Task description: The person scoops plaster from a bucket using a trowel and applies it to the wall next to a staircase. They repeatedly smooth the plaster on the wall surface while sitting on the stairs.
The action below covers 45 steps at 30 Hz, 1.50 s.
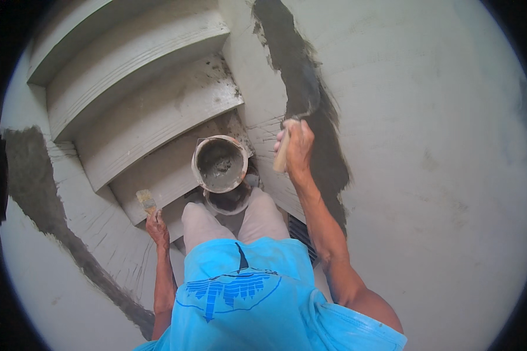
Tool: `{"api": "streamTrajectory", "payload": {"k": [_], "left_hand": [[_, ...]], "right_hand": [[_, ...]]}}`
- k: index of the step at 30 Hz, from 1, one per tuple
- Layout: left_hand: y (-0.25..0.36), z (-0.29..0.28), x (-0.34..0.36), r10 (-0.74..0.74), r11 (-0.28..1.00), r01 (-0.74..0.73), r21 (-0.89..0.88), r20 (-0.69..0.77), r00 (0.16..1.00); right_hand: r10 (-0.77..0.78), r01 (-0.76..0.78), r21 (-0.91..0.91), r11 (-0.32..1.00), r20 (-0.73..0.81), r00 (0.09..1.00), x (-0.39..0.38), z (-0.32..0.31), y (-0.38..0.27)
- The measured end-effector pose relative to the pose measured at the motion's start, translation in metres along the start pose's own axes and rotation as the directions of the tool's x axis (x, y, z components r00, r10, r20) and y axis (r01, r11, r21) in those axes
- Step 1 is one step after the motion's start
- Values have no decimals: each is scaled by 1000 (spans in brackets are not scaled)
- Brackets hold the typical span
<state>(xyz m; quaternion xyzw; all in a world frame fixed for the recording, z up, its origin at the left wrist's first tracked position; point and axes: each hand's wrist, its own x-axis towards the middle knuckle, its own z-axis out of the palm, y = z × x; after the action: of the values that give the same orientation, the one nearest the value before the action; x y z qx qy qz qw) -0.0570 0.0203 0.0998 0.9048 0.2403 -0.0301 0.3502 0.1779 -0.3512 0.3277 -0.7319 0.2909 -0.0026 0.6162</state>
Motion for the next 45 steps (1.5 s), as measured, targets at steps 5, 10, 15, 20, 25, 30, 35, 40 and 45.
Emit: {"api": "streamTrajectory", "payload": {"k": [5,10,15,20,25,30,35,40,45], "left_hand": [[1,1,0,37,999,-37,2,-26,999],[3,1,2,10,1000,-10,12,8,1000],[-2,0,2,8,999,-8,42,0,1000],[-5,1,1,0,998,0,68,1,1000],[-2,4,4,38,997,-38,63,6,999],[-4,2,6,71,994,-70,80,-2,997],[-3,-3,7,109,987,-110,114,14,994],[-10,-10,6,116,985,-119,127,36,993],[-15,-25,7,125,978,-133,161,63,990]], "right_hand": [[47,-46,-11,999,69,997,-7,-7,13],[103,-98,-54,994,89,991,34,0,23],[50,-52,38,998,56,997,19,-22,37],[12,-13,12,1000,66,998,-5,-31,35],[-13,21,-86,996,93,996,2,-39,31],[33,-33,-29,999,19,999,-23,-59,29],[95,-93,-27,995,61,994,-62,-90,37],[200,-187,-96,978,158,967,-77,-107,43],[175,-154,-139,978,149,973,-69,-103,50]]}}
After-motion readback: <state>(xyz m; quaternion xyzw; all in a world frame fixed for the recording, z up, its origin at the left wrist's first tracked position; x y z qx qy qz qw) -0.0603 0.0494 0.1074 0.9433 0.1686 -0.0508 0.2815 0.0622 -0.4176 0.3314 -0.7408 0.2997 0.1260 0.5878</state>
